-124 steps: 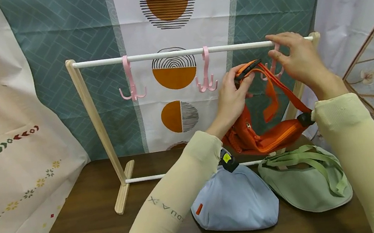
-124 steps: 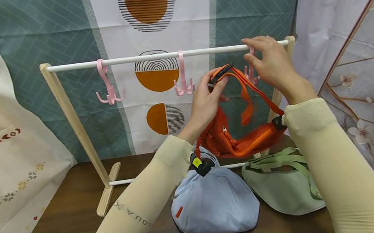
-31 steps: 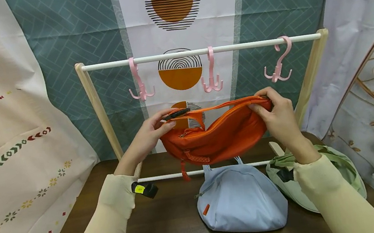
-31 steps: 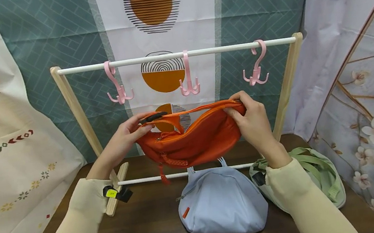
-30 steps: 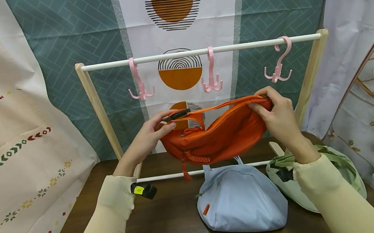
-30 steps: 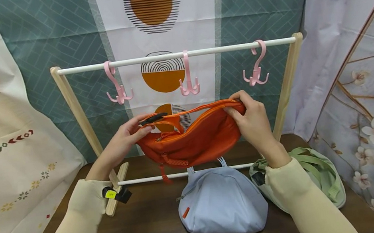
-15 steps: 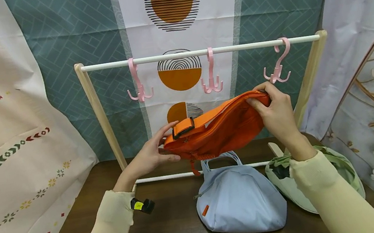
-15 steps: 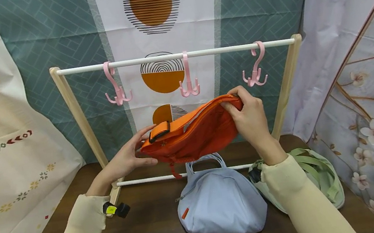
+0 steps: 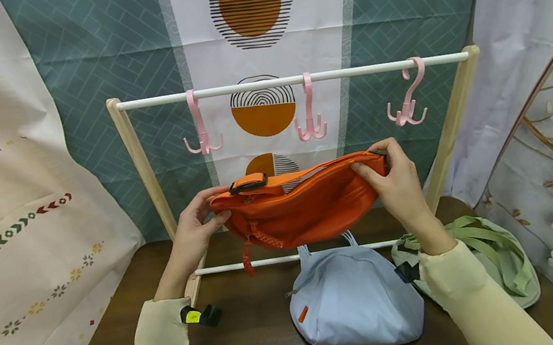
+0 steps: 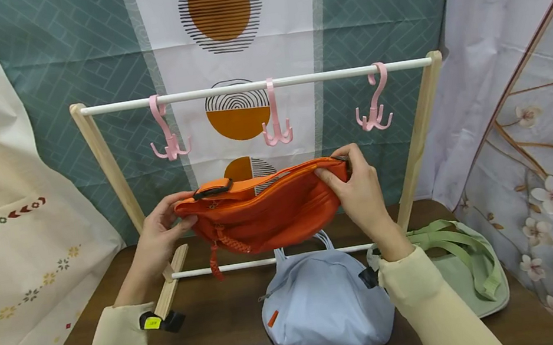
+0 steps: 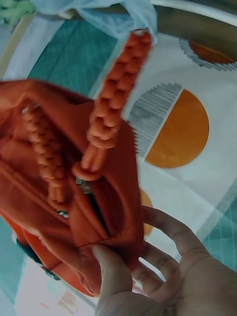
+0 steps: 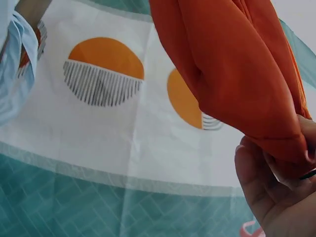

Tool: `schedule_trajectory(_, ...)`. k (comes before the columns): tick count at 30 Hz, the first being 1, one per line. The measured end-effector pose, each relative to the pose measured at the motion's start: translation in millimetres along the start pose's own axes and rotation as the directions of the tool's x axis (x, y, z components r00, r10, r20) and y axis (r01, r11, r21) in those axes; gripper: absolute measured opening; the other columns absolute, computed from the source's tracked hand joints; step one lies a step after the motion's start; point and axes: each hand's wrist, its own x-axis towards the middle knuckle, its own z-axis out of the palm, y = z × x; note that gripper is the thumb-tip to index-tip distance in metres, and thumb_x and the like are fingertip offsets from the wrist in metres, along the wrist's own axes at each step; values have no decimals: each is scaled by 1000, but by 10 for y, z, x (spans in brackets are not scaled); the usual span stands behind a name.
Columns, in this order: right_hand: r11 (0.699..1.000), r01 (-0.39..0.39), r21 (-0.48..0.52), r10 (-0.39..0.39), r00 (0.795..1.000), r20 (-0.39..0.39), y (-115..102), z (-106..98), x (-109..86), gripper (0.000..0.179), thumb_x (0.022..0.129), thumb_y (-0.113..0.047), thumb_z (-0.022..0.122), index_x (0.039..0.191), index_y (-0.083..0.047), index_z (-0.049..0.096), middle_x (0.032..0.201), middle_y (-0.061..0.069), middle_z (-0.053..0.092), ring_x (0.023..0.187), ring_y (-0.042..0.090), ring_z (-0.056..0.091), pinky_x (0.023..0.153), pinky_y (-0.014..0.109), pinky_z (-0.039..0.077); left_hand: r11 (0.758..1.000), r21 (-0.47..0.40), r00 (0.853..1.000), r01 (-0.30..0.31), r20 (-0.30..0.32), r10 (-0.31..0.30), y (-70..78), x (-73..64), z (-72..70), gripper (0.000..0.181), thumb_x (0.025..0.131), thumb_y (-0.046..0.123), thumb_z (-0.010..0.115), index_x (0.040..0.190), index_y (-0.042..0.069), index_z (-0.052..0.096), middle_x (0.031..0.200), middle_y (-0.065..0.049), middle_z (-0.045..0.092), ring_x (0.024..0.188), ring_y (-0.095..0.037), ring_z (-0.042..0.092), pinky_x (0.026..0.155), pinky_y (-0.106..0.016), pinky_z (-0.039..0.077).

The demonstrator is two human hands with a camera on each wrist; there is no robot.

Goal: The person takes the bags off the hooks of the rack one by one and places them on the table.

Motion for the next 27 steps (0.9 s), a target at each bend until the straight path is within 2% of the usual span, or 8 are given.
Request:
schedule_trajectory(4,999,-42,20,41,998,37,36,146,-90,40,98,-26,76,121,-1,55,95,18,68,69,19,63,52,22,52,999,-13,996,-32,-87,30,-4,-59,-102,45,100,2,67,144,5,58,122,7,69,115,-12,64,88,-21,55)
schedule_trajectory(8,996,-92,19,90,994,67,55,295,-186,40,97,-29,77,121,-4,57,89,17,68,66,20,64,52,24,52,998,-40,980,-56,-195,47,-20,-128,-170,42,99,-2,67,141,1,61,120,7,70,113,-11,65,87,-20,55)
schedule_trajectory(11,990,-129,51,124,988,96,61,406,-267,40,97,-30,76,121,-5,57,85,16,65,60,23,63,51,27,52,996,-67,960,-58,-279,37,-25,-181,-182,41,99,-4,67,139,1,62,118,6,70,111,-10,65,86,-19,56)
schedule_trajectory(16,957,-215,197,177,965,194,44,577,-391,40,100,-30,72,126,-5,54,88,20,63,46,33,61,44,45,56,984,-174,913,-49,-408,-26,1,-266,-199,41,99,-6,65,138,3,65,117,2,69,107,-13,64,85,-19,55)
schedule_trajectory(20,936,-247,252,186,952,242,0,680,-449,38,102,-30,70,128,-7,54,94,21,68,54,33,64,46,49,56,970,-237,886,-57,-459,-60,26,-306,-259,41,99,-8,63,139,2,64,117,0,69,108,-17,61,87,-21,54)
schedule_trajectory(24,921,-268,284,189,942,277,-40,763,-486,35,103,-25,69,128,-7,54,97,21,70,65,37,67,46,44,56,966,-253,873,-58,-482,-74,31,-348,-348,42,98,-10,63,140,0,63,115,0,69,108,-16,62,87,-21,53)
schedule_trajectory(27,904,-285,319,184,933,310,-53,829,-508,33,103,-20,69,128,-5,53,95,20,70,63,33,67,49,40,58,961,-268,860,-65,-504,-83,42,-392,-408,43,98,-11,63,140,-3,61,114,-1,70,106,-17,62,87,-21,53)
